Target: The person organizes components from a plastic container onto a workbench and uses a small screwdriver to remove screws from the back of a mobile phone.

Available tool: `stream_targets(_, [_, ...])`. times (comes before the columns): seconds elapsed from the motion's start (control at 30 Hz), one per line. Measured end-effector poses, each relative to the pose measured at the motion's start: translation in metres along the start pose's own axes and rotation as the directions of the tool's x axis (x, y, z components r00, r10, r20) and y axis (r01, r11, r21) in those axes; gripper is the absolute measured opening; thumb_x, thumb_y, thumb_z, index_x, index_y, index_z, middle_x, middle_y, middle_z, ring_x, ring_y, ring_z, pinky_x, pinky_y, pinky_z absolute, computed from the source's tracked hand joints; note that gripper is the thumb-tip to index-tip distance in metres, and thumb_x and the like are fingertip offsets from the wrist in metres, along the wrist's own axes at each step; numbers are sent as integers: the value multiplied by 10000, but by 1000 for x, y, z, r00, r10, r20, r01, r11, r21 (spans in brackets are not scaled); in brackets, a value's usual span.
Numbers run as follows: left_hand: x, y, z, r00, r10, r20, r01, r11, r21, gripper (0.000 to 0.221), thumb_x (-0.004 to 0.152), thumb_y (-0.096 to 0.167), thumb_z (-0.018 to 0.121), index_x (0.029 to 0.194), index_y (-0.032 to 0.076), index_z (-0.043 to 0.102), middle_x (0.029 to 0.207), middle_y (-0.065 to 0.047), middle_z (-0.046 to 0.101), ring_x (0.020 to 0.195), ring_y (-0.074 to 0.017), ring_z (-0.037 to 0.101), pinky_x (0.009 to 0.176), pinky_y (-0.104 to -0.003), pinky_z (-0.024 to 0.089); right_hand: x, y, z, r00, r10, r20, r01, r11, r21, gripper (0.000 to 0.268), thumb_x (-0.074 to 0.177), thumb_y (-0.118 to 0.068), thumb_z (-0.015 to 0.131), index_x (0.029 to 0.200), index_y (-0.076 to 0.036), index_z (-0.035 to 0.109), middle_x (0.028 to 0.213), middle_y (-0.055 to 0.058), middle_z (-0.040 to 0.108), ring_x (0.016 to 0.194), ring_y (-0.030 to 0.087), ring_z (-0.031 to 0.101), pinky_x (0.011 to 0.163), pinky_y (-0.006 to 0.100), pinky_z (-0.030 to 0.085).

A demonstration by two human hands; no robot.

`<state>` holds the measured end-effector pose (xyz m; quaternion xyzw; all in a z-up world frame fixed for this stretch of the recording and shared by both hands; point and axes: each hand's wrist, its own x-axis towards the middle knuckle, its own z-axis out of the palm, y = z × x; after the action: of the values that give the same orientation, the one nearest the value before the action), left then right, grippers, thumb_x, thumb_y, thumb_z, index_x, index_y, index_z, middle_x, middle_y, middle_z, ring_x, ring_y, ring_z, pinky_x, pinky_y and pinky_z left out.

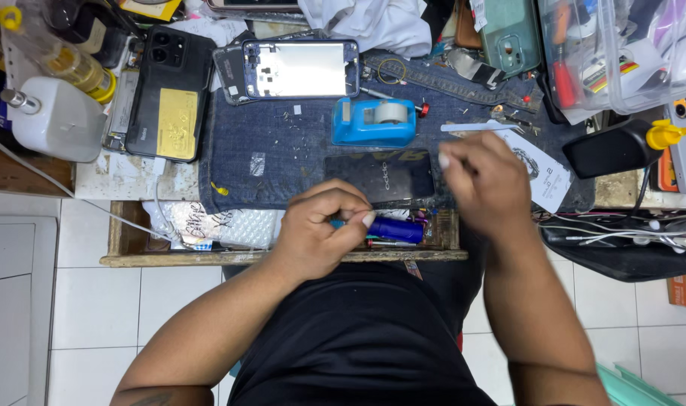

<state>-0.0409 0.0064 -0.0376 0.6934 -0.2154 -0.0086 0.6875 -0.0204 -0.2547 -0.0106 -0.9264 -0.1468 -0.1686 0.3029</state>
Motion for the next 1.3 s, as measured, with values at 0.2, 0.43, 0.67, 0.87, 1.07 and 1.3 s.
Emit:
stream_targets(0.2, [-2,3,-8,1000,-12,-9,12,1000,11,52,890,-2,747,917,11,705,951,-58,701,782,-85,609,714,-237,519,49,35,12,950,-87,299,148,971,-186,112,951,-191,736,1030,-118,769,969,78,667,863,296,677,734,417,541])
stream_targets(0.43, [-7,2,-10,970,-237,44,241,942,-235,36,944,-6,673,915,-2,693,1001,-63,690,758,-57,642,661,-208,551,57,44,23,903,-8,429,100,976,-193,140,910,-198,701,1005,-108,749,990,93,669,889,335,678,765,468,544])
stream_targets(0.67, [-7,-4,-12,986,-167,-3,159,941,-299,29,988,-26,640,964,-23,658,1034,-81,654,763,-66,656,665,-215,557,61,41,21,872,8,489,147,950,-277,165,908,-184,697,1014,-78,628,1021,135,666,865,398,659,714,515,520])
stream_targets(0.87, [-19,-11,-24,992,-110,-56,85,939,-334,44,1018,-45,621,991,-16,641,1048,-85,644,794,-68,632,695,-216,550,44,53,5,938,-56,342,105,987,-125,150,992,-149,664,1053,-46,572,1013,183,659,910,411,652,767,488,521])
stream_targets(1.07, [-30,-16,-30,984,-168,-56,159,978,-133,42,987,-2,656,947,2,667,988,-69,686,732,-62,636,622,-204,519,4,51,-4,971,54,234,-36,996,-81,135,1052,-122,650,1077,-28,557,997,170,661,903,373,664,777,437,518])
stream_targets(1.3, [-33,-15,-17,1000,0,13,0,1000,15,16,982,33,683,982,22,671,1017,-75,696,811,-118,646,729,-252,521,-27,39,-4,991,105,85,-107,994,19,100,1033,-48,667,1055,-32,570,957,114,642,801,250,632,734,362,505])
